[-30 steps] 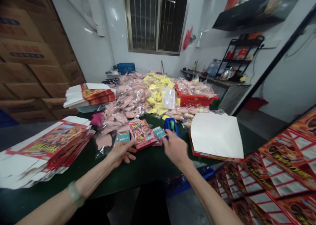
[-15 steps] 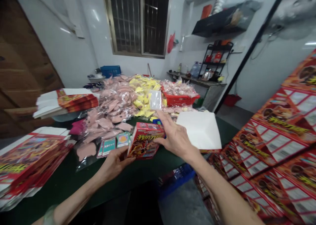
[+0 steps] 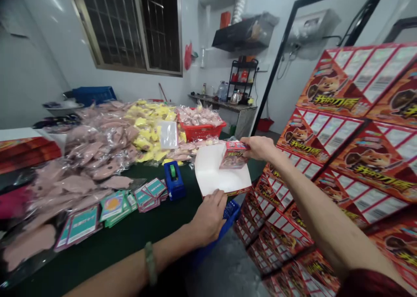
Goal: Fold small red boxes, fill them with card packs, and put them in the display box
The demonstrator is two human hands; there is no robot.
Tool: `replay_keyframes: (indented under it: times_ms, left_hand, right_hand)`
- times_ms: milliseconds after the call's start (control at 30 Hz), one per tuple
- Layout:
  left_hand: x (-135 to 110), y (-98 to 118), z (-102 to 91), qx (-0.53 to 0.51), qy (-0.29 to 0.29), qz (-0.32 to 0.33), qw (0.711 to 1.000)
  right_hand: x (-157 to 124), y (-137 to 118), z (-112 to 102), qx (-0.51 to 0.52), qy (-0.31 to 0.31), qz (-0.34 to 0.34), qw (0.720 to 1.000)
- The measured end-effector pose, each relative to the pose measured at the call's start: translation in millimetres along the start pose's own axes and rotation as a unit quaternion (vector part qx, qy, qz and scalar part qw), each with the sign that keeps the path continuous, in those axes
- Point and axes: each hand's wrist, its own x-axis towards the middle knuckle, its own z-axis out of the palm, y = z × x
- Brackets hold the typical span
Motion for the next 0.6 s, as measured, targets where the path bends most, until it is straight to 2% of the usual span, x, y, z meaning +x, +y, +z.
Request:
replay_keyframes:
  times_ms: [133,267,433,600]
  left_hand:
    - [19.8,-26.5,25.1,0.055,-0.039,-0.002,0.998]
    - [14.6,-49.9,26.8,0.086,-0.055,0.006,0.995]
    - [6.3,-54.7,22.1,0.107,-0.06,0.007,0.992]
    - [11.5,-52.1,30.2,0.116,-0.064,0.013,0.991]
  right_hand:
    - [38.6,-14.3,26.4,0.007,0.001,-0.005,1.0]
    - [57.9,-41.6,62.4,0.003,0.05,0.03,0.998]
    - [60.8,-59.0,94.7,0.013,0.126,0.042,0.991]
    - [58.1,-61.6,117.4,0.029,0.18,0.074,0.98]
